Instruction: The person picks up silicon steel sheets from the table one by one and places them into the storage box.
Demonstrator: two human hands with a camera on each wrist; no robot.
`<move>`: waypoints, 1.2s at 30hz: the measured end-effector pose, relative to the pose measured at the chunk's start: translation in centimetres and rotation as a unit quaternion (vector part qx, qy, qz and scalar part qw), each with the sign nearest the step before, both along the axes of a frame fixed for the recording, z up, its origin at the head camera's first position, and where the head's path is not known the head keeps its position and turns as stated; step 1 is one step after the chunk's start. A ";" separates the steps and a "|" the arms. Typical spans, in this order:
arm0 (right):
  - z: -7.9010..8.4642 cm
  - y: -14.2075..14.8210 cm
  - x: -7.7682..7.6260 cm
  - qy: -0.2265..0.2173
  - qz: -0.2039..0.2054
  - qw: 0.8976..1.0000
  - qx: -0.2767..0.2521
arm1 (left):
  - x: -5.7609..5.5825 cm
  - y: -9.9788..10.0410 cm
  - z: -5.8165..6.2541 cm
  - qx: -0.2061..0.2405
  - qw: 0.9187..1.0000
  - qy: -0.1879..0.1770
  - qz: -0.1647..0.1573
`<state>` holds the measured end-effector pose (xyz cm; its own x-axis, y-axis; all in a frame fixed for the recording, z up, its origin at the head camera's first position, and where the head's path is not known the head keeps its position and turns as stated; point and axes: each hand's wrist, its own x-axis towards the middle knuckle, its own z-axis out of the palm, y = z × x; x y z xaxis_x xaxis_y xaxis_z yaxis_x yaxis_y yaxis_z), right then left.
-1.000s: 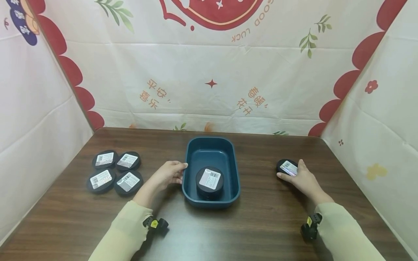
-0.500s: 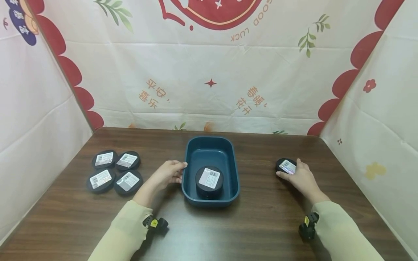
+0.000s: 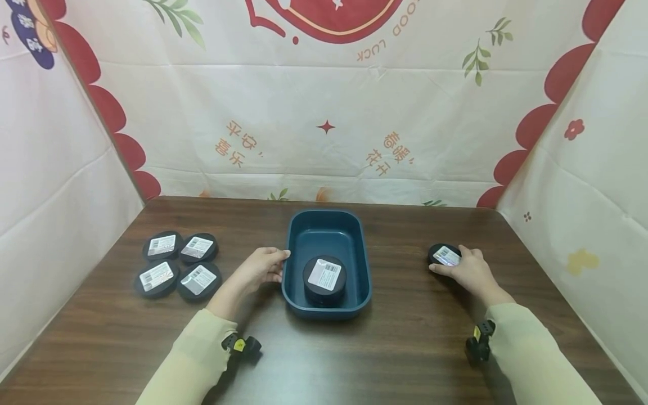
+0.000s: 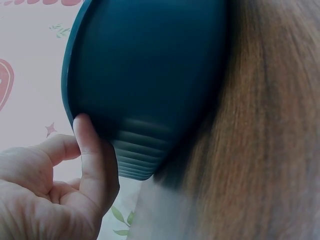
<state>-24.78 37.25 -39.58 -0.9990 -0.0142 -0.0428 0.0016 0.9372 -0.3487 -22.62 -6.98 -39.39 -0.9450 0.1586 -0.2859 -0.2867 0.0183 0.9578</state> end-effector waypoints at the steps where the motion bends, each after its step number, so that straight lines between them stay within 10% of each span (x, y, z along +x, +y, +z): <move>1: 0.1 0.0 0.0 -0.003 0.000 1.000 -0.001 | 0.0 0.0 0.0 0.000 1.000 0.000 0.000; 36: 0.6 -0.7 -0.1 -0.037 -0.006 0.999 0.022 | 0.0 -0.1 0.0 -0.005 1.000 -0.003 0.000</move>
<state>-24.84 36.53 -39.00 -0.9931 0.0007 -0.1169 0.0366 0.9515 -0.3053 -22.65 -7.05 -39.38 -0.9435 0.1558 -0.2926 -0.2919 0.0279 0.9560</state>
